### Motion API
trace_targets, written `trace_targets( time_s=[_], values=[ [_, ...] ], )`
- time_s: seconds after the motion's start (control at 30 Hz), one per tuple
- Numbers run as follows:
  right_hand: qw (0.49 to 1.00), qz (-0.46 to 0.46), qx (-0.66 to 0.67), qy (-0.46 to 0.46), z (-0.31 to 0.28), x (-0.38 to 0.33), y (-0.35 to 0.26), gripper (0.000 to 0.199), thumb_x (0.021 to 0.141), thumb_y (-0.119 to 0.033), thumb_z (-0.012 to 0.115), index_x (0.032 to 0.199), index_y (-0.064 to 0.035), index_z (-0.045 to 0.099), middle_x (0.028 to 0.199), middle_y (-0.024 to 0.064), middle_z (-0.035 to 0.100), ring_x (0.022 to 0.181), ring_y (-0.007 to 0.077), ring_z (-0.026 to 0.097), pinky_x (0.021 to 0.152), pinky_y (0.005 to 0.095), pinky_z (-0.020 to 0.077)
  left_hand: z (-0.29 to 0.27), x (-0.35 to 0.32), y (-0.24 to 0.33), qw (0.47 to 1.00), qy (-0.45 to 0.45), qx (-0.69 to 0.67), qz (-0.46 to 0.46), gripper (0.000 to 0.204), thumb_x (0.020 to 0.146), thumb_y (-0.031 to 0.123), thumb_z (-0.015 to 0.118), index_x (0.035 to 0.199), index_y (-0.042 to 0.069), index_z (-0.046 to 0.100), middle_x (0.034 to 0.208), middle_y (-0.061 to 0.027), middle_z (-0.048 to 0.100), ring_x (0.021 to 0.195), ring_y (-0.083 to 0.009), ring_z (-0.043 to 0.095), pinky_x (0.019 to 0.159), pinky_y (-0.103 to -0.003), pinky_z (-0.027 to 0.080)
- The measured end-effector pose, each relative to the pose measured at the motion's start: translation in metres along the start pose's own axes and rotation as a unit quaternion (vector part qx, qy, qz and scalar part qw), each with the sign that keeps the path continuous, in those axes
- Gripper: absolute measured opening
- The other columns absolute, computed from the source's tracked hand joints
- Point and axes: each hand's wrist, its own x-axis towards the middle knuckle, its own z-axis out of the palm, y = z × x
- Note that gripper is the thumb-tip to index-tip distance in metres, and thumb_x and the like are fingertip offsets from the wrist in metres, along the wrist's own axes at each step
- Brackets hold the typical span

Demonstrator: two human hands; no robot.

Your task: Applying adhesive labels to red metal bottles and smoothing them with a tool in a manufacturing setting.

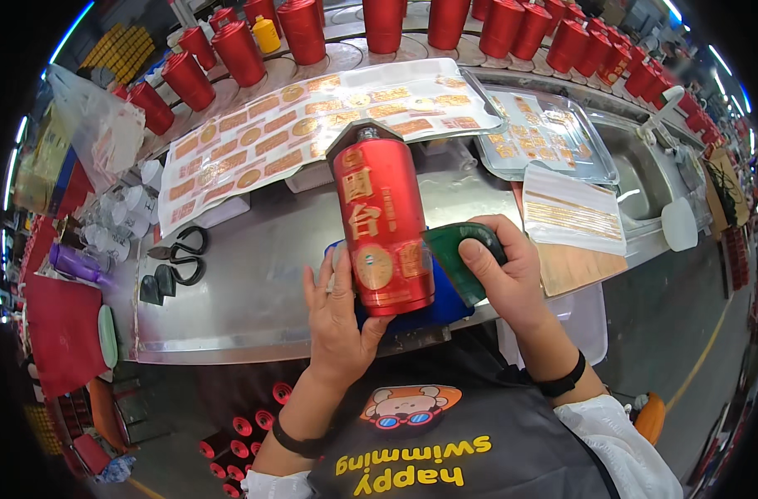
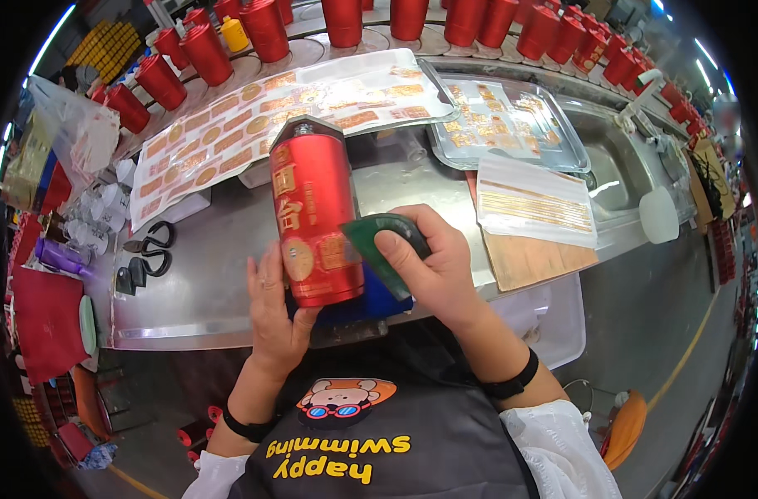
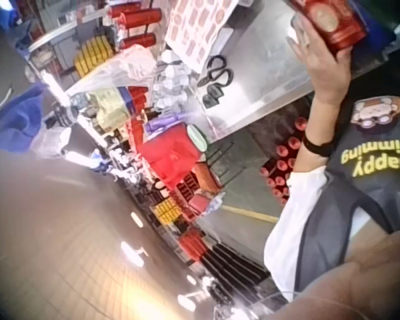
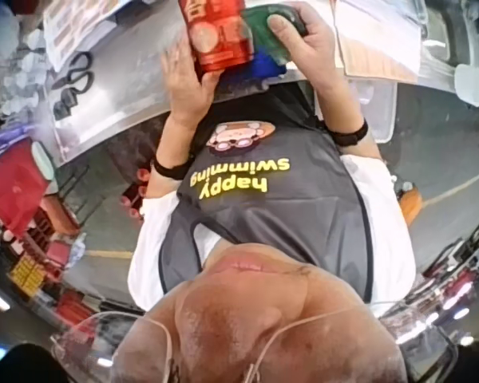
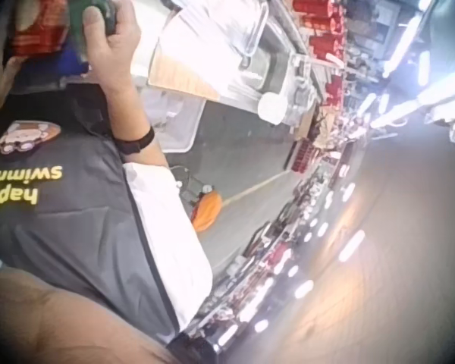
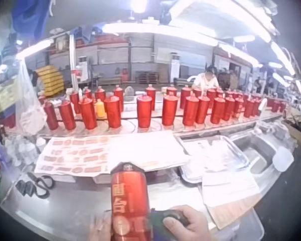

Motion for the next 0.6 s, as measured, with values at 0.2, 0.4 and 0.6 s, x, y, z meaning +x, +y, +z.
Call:
trace_targets(
  time_s=[0.2, 0.4, 0.6],
  values=[
    [0.997, -0.052, -0.026, 0.042, 0.000, 0.004, 0.010, 0.033, 0.094, -0.017, 0.062, 0.122, -0.0011, 0.056, 0.096, 0.0036, 0.063, 0.083, 0.0069, 0.056, 0.073, 0.0224, 0.0476, -0.003, 0.015, 0.008, 0.995, -0.021, 0.091, 0.019, 0.084, 0.090, 0.050, 0.056, 0.141, -0.011, 0.027, 0.141, -0.0296, 0.039, 0.129, -0.0462, 0.039, 0.111, -0.057, 0.018],
    [0.993, -0.109, -0.047, -0.010, -0.009, 0.009, 0.014, 0.034, 0.093, -0.001, 0.052, 0.127, -0.0020, 0.055, 0.121, 0.0148, 0.060, 0.106, 0.0175, 0.060, 0.084, 0.0266, 0.0491, -0.002, 0.004, -0.005, 0.998, -0.062, 0.004, -0.021, 0.085, 0.092, 0.052, 0.052, 0.143, -0.010, 0.024, 0.144, -0.0313, 0.033, 0.134, -0.0459, 0.032, 0.112, -0.054, 0.018],
    [0.974, -0.176, -0.123, -0.065, -0.009, 0.030, -0.016, 0.036, 0.085, 0.004, 0.054, 0.121, -0.0022, 0.056, 0.113, 0.0191, 0.063, 0.099, 0.0243, 0.065, 0.080, 0.0304, 0.0520, -0.008, 0.013, 0.004, 0.965, 0.036, -0.252, -0.066, 0.074, 0.092, 0.044, 0.057, 0.138, -0.008, 0.033, 0.137, -0.0247, 0.041, 0.131, -0.0386, 0.037, 0.112, -0.047, 0.021]
  ],
)
